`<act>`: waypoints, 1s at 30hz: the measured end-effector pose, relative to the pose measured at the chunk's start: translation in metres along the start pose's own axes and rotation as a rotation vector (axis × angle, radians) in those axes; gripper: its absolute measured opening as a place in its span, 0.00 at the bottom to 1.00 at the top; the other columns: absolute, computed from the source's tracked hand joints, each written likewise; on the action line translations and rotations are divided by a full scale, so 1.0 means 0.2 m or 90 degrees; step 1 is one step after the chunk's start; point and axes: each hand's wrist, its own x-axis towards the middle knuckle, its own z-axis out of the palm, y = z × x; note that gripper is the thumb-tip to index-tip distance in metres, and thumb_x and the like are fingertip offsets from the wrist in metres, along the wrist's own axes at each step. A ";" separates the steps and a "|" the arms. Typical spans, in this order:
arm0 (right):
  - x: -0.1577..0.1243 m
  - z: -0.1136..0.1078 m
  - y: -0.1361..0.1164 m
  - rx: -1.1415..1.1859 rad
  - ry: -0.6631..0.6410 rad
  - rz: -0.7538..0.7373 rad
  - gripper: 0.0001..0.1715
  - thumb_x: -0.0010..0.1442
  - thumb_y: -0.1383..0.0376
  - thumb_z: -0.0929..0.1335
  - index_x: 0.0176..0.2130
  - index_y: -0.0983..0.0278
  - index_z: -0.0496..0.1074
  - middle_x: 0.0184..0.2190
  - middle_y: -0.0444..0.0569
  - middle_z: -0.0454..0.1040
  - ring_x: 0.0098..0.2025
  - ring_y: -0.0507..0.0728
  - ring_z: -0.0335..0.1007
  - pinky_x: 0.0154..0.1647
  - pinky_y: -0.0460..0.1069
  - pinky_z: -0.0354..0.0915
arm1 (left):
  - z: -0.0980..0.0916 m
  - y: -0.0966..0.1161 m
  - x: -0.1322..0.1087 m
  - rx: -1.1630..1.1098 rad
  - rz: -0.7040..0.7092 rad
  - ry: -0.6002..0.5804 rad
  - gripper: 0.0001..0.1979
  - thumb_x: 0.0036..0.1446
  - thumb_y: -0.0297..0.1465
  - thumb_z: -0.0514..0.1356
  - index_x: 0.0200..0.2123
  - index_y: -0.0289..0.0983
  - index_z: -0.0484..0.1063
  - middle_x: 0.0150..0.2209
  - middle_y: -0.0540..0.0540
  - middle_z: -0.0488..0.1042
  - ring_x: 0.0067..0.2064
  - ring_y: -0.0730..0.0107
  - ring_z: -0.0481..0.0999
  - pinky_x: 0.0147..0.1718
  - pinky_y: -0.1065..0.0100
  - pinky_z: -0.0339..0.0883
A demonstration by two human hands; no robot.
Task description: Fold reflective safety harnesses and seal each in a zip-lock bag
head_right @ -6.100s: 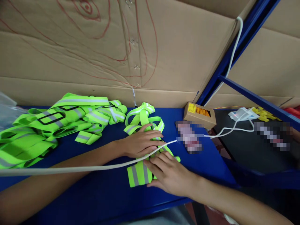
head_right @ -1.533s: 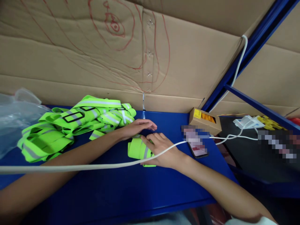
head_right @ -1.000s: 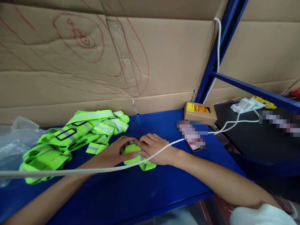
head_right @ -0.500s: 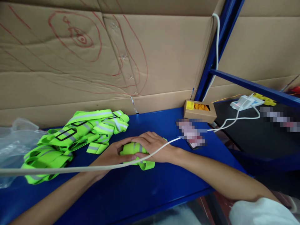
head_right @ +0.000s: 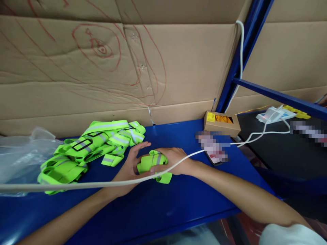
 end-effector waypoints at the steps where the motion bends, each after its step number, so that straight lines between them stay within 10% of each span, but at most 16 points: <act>1: 0.00 0.00 -0.01 -0.004 -0.004 0.023 0.35 0.57 0.43 0.73 0.56 0.58 0.74 0.41 0.49 0.81 0.40 0.61 0.78 0.38 0.51 0.67 | 0.00 -0.01 0.00 -0.001 0.012 -0.001 0.46 0.53 0.41 0.72 0.67 0.52 0.47 0.64 0.38 0.63 0.54 0.54 0.76 0.46 0.58 0.78; 8: -0.02 0.01 -0.01 0.051 0.030 -0.048 0.33 0.63 0.51 0.72 0.63 0.55 0.68 0.57 0.51 0.77 0.54 0.64 0.76 0.50 0.55 0.68 | -0.03 -0.04 0.03 0.117 0.062 0.021 0.43 0.53 0.42 0.72 0.64 0.46 0.51 0.67 0.35 0.57 0.66 0.47 0.64 0.57 0.50 0.71; 14: -0.02 0.04 0.01 0.118 0.006 -0.090 0.24 0.63 0.55 0.72 0.57 0.55 0.74 0.48 0.46 0.81 0.42 0.58 0.80 0.44 0.51 0.69 | -0.12 0.16 0.01 0.333 0.063 -0.107 0.39 0.59 0.42 0.67 0.68 0.46 0.55 0.67 0.38 0.64 0.63 0.53 0.70 0.60 0.52 0.68; 17: -0.02 0.05 0.00 0.121 0.007 -0.083 0.25 0.62 0.56 0.73 0.58 0.55 0.74 0.50 0.47 0.81 0.44 0.59 0.79 0.45 0.51 0.69 | -0.36 0.35 -0.02 0.506 0.112 0.013 0.18 0.66 0.44 0.58 0.55 0.46 0.74 0.55 0.47 0.78 0.55 0.60 0.78 0.57 0.56 0.71; 23: -0.02 0.05 -0.01 0.106 -0.021 -0.028 0.25 0.61 0.54 0.73 0.57 0.51 0.74 0.50 0.44 0.81 0.46 0.59 0.79 0.46 0.51 0.68 | -1.11 0.32 -0.19 0.809 0.065 0.640 0.27 0.62 0.50 0.54 0.47 0.34 0.78 0.48 0.34 0.80 0.58 0.40 0.76 0.51 0.38 0.68; 27: -0.02 0.04 -0.01 0.108 -0.028 -0.019 0.25 0.61 0.55 0.73 0.57 0.51 0.74 0.50 0.43 0.81 0.46 0.60 0.78 0.47 0.52 0.68 | -1.40 0.08 -0.33 0.936 -0.019 0.677 0.33 0.51 0.58 0.56 0.22 0.30 0.74 0.27 0.37 0.80 0.49 0.37 0.81 0.38 0.39 0.65; 30: -0.02 0.03 -0.02 0.108 -0.035 -0.008 0.24 0.61 0.54 0.72 0.57 0.51 0.74 0.50 0.43 0.81 0.44 0.60 0.78 0.45 0.52 0.68 | -1.48 0.02 -0.37 0.972 -0.030 0.607 0.35 0.55 0.57 0.54 0.23 0.28 0.77 0.14 0.49 0.68 0.38 0.48 0.83 0.35 0.46 0.66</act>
